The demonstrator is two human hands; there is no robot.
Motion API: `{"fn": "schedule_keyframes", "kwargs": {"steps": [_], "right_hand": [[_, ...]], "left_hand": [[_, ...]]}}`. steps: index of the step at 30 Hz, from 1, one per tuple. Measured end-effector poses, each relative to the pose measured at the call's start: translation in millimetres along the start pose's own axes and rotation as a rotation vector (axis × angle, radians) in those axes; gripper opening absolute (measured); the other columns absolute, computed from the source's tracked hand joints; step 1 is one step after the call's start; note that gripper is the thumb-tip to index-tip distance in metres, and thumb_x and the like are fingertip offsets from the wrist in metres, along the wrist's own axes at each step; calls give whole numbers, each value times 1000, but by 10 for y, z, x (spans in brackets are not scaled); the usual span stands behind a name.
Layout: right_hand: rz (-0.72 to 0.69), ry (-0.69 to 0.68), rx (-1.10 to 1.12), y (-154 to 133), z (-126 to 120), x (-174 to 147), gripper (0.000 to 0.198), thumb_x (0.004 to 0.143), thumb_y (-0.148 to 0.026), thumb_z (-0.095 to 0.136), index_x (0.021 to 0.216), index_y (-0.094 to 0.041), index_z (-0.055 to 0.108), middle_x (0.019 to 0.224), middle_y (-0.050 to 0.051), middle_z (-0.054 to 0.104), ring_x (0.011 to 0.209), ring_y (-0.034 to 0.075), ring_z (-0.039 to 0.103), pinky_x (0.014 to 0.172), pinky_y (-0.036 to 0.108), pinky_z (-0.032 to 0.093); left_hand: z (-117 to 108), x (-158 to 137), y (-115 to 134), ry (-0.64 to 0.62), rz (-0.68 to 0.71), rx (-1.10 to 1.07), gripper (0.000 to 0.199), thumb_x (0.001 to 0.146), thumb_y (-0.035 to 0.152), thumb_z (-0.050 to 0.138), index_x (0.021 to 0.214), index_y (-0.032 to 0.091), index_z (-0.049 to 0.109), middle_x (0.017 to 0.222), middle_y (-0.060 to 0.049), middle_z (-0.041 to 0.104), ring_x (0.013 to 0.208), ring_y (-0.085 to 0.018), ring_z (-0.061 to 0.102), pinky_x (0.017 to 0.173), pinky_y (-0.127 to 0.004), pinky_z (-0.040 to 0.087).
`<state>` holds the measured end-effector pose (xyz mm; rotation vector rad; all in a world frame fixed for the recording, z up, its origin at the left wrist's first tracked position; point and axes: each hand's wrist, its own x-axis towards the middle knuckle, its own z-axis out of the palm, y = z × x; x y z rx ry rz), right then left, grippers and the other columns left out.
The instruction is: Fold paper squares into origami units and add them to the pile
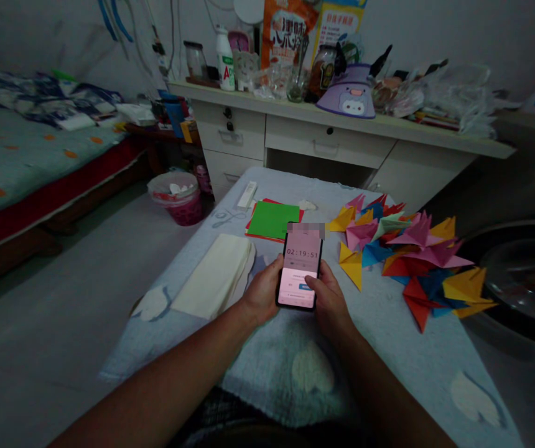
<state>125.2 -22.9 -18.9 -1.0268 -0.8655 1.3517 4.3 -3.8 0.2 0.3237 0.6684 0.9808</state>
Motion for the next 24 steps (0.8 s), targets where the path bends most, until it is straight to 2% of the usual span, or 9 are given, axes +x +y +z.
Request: {"fn": "schedule_keyframes", "kwargs": {"steps": [8,12,18,24], "right_hand": [[14,18,-6,1,1,11,45,69,-21,61,113,-24,61,108,2,72,90,24,68,76,35,56],[0,-5,14,1,-4,-1,45,69,-18,58,113,-25,61,111,1,71,94,24,67,79,36,55],[-49,-121,37,-26,-5,-45,63,60,-8,54,120,-25,56,117,0,69,108,24,63,92,38,50],[-55,-122,-3,-49,14,-50,62,61,-7,55,120,-25,54,115,0,69,107,24,63,92,39,50]], "left_hand": [[-8,4,-1,-25,-3,-10,46,100,37,35,110,9,69,101,-13,74,101,-26,67,93,-38,50],[-41,23,-14,-50,13,-20,44,99,37,37,111,9,69,103,-14,74,101,-27,68,93,-39,50],[-15,6,11,-55,3,-20,45,99,38,36,112,9,68,105,-14,73,102,-26,67,93,-38,50],[15,-12,31,-28,-11,-2,46,100,38,34,112,9,68,104,-13,74,103,-26,67,93,-38,50]]}}
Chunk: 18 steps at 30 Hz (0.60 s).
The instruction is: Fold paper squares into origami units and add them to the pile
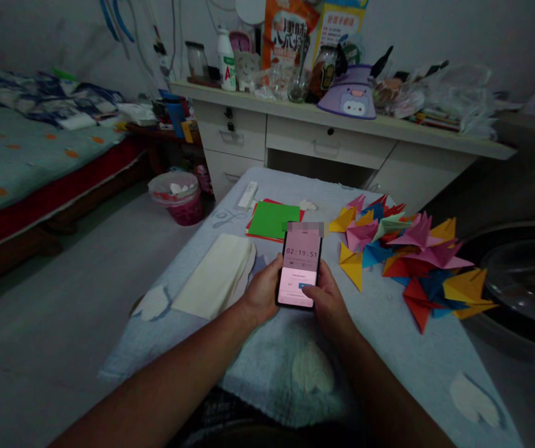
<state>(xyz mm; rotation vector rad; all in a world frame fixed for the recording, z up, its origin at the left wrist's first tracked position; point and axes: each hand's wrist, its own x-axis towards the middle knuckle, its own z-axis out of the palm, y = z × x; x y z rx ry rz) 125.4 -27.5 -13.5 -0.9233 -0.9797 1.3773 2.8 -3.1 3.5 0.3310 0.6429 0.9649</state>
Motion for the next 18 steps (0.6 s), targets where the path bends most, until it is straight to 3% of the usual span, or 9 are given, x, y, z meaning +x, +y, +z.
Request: {"fn": "schedule_keyframes", "kwargs": {"steps": [18], "right_hand": [[42,74,69,35,-35,17,50,68,-16,56,117,-24,59,108,1,72,92,23,68,75,33,55]], "left_hand": [[-43,10,-29,-8,10,-30,41,97,37,42,109,8,69,100,-13,75,94,-26,70,88,-37,52]]}}
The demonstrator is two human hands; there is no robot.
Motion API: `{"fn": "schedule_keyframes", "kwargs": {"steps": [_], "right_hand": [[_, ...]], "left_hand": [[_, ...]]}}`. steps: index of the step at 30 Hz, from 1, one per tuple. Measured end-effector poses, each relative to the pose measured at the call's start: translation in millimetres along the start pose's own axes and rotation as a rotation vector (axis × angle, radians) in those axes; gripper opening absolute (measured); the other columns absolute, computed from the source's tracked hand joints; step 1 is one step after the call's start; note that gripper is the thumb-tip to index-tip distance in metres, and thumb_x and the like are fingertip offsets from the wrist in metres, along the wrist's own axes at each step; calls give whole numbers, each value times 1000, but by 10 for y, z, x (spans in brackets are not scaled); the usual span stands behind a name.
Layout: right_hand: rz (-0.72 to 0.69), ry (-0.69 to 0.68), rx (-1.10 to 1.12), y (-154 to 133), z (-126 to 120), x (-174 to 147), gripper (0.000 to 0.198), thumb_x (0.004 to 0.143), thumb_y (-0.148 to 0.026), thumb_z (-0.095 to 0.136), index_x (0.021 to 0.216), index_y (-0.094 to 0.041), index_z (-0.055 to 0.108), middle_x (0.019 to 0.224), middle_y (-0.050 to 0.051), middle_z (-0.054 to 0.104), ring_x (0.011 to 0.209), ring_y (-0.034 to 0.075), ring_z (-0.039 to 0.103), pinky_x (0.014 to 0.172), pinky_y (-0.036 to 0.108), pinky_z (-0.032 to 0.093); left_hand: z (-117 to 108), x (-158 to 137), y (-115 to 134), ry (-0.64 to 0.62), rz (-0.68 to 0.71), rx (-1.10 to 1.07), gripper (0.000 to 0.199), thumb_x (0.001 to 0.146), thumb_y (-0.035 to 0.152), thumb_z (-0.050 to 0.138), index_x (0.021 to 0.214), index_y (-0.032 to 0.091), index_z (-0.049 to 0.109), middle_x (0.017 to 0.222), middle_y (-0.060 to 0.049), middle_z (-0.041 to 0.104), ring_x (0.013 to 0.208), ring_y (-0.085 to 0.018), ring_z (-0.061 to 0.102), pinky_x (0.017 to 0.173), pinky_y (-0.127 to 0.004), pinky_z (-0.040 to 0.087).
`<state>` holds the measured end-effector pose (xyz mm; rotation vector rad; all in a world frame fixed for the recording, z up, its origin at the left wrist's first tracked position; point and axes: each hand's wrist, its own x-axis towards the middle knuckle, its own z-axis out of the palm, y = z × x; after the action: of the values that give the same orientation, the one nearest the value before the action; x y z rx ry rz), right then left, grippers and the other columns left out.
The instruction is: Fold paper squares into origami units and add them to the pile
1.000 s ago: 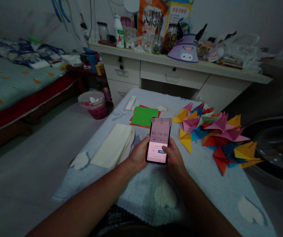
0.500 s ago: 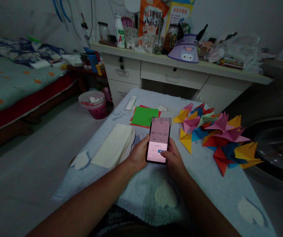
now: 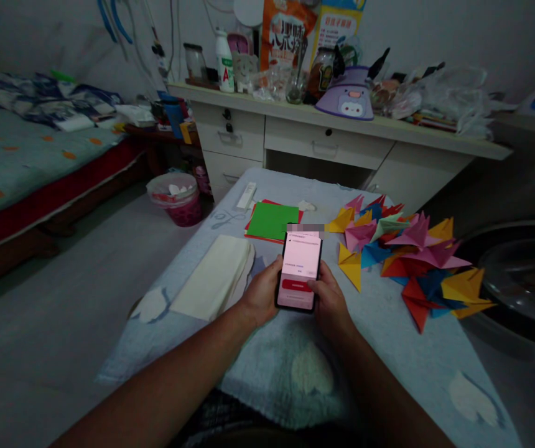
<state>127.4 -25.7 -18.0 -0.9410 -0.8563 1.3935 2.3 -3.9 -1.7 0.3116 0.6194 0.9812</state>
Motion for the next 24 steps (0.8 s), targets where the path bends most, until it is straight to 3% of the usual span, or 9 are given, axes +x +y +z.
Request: {"fn": "schedule_keyframes", "kwargs": {"steps": [6,15,21,24], "right_hand": [[4,50,-1,31,-30,23,47,69,-17,58,116,-24,60,109,1,72,95,24,68,81,36,54],[4,70,3,-19,-10,21,41,72,-22,59,113,-23,61,102,1,74,84,23,70,74,36,56],[-70,141,-4,-80,-3,29,28,79,-37,61,100,-19,66,88,3,75,79,23,70,69,35,55],[-96,233,-9,-76,-38,56,31,79,-45,62,92,-17,68,83,4,75,78,24,70,69,35,55]], "left_hand": [[5,-2,-14,4,-8,21,41,97,37,43,110,9,69,99,-12,75,94,-26,70,88,-37,52],[-35,5,-35,-45,-25,14,41,96,39,45,113,10,68,102,-12,74,95,-27,70,90,-39,51],[-30,-29,-73,-83,-13,65,39,95,38,47,110,10,70,101,-12,75,98,-27,69,91,-38,50],[-54,-33,-112,-130,-2,112,38,92,40,54,112,11,69,102,-11,75,99,-28,69,92,-38,49]]}}
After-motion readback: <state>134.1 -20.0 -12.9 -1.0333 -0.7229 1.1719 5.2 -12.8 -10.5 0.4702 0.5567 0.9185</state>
